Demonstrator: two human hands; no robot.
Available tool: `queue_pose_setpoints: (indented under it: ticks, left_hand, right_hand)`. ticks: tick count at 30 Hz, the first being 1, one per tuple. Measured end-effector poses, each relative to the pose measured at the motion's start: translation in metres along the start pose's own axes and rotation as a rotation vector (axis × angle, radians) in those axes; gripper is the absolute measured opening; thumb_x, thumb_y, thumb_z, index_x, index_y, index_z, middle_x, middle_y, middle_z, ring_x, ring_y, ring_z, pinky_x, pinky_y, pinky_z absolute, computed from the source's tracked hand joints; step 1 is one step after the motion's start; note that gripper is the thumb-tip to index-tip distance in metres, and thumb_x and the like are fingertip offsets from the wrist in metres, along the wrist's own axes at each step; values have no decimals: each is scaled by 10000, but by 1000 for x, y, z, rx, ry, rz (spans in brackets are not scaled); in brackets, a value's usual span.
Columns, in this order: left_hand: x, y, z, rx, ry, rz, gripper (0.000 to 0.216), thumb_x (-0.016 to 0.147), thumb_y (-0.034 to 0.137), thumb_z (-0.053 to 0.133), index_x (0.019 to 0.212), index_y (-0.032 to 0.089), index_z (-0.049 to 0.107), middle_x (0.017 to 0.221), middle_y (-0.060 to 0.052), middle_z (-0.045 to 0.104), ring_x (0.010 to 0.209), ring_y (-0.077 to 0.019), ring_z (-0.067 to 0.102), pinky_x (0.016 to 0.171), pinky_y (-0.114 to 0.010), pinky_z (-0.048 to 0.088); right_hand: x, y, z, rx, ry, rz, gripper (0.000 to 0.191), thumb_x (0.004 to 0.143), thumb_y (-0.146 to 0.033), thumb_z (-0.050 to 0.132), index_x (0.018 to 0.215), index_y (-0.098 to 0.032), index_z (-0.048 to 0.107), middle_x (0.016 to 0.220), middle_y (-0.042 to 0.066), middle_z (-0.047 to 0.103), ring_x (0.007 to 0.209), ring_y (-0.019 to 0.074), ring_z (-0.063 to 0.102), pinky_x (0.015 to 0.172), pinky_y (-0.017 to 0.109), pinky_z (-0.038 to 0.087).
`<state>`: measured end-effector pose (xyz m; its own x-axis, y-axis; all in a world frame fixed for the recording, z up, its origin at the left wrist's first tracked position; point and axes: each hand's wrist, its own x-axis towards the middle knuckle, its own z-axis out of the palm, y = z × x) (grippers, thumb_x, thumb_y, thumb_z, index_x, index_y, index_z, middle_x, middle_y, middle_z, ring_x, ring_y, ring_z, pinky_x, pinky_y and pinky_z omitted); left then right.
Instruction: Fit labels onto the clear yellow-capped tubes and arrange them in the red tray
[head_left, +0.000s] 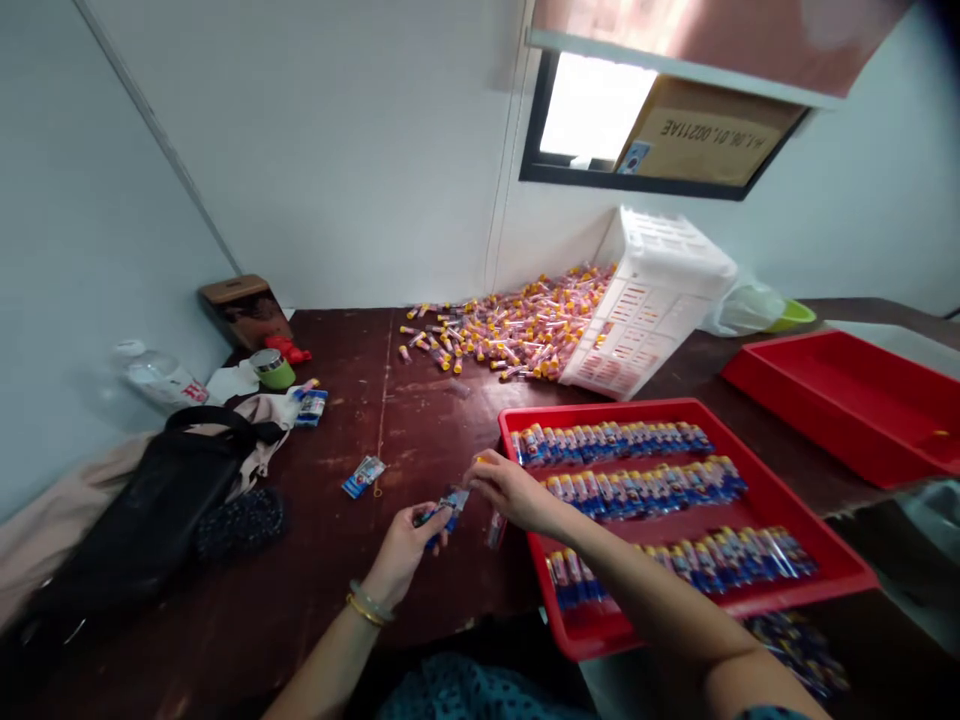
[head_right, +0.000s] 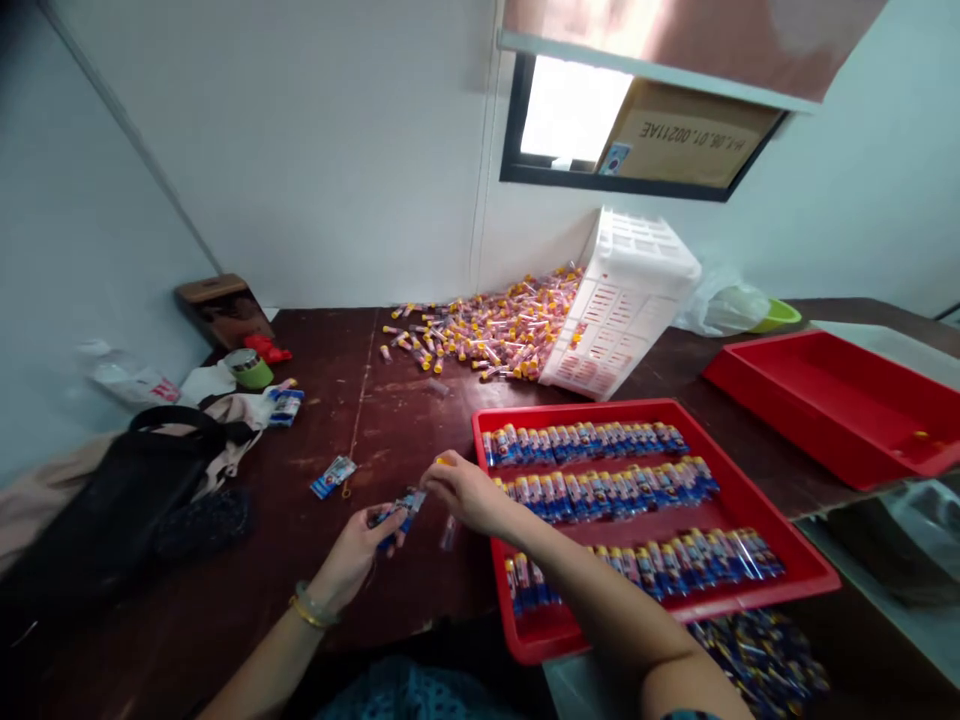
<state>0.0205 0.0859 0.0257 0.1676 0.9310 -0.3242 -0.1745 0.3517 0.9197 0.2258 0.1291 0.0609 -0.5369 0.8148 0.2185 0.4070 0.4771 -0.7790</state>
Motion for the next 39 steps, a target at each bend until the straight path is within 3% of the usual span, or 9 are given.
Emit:
queue_pose_setpoints:
  ticks: [4, 7, 10, 13, 24, 27, 31, 35, 39]
  left_hand:
    - [-1, 2, 0, -47, 99, 20, 361, 531, 399, 889, 627, 150, 646, 527, 36, 584, 502, -91, 499, 468, -206, 349]
    - [-3, 4, 2, -109, 146, 1, 390, 451, 338, 924, 646, 150, 643, 535, 46, 593, 505, -92, 517, 470, -203, 361]
    - [-5, 4, 5, -88, 120, -1, 356, 482, 321, 915, 632, 143, 645, 531, 38, 592, 494, -90, 515, 455, -203, 353]
    - [-6, 4, 9, -58, 97, 13, 334, 513, 332, 902, 611, 145, 644, 515, 38, 581, 473, -83, 499, 447, -203, 349]
    - [-10, 4, 12, -4, -51, 11, 323, 561, 344, 882, 580, 155, 620, 543, 43, 541, 499, -82, 473, 493, -214, 374]
    - [-11, 2, 17, 45, -111, 40, 311, 602, 312, 862, 551, 160, 595, 534, 52, 506, 505, -78, 441, 508, -214, 365]
    - [-13, 1, 25, 43, -124, -3, 313, 581, 333, 870, 573, 159, 609, 551, 46, 524, 504, -82, 433, 509, -220, 363]
    - [-13, 0, 26, 32, -144, -24, 312, 570, 332, 876, 577, 157, 618, 545, 52, 505, 502, -79, 427, 511, -217, 358]
    - [-12, 0, 25, 29, -284, -74, 275, 596, 319, 861, 577, 150, 645, 557, 35, 533, 512, -85, 450, 512, -221, 365]
  right_hand:
    - [-3, 3, -14, 134, 146, 79, 221, 955, -257, 500, 1164, -214, 557, 1023, 49, 608, 929, 160, 586, 865, 308, 462]
    - [-5, 2, -27, 406, 261, 205, 263, 883, -377, 622, 1059, -212, 518, 886, 11, 621, 734, 130, 575, 665, 248, 471]
    - [-6, -5, -37, 633, 263, 270, 320, 822, -439, 688, 970, -207, 525, 759, -30, 582, 533, 82, 499, 489, 210, 409]
    - [-5, -17, -41, 733, 232, 268, 355, 805, -461, 707, 978, -207, 529, 685, -61, 545, 438, 59, 467, 417, 198, 369]
    - [-10, -18, -38, 695, 113, 285, 370, 795, -453, 723, 974, -197, 524, 739, -48, 592, 472, 42, 445, 432, 177, 360]
    - [-16, -15, -39, 642, 94, 245, 325, 807, -402, 721, 990, -186, 560, 800, -22, 602, 579, 61, 510, 513, 183, 402]
    - [-22, -13, -43, 568, 169, 233, 313, 789, -365, 743, 994, -182, 592, 904, 2, 610, 741, 93, 574, 653, 207, 454]
    - [-26, -14, -48, 621, 137, 259, 329, 766, -366, 764, 976, -178, 594, 854, -4, 614, 683, 87, 555, 600, 203, 442]
    - [-28, -16, -54, 655, 149, 273, 318, 767, -360, 764, 977, -180, 606, 833, -6, 616, 651, 78, 538, 550, 186, 422]
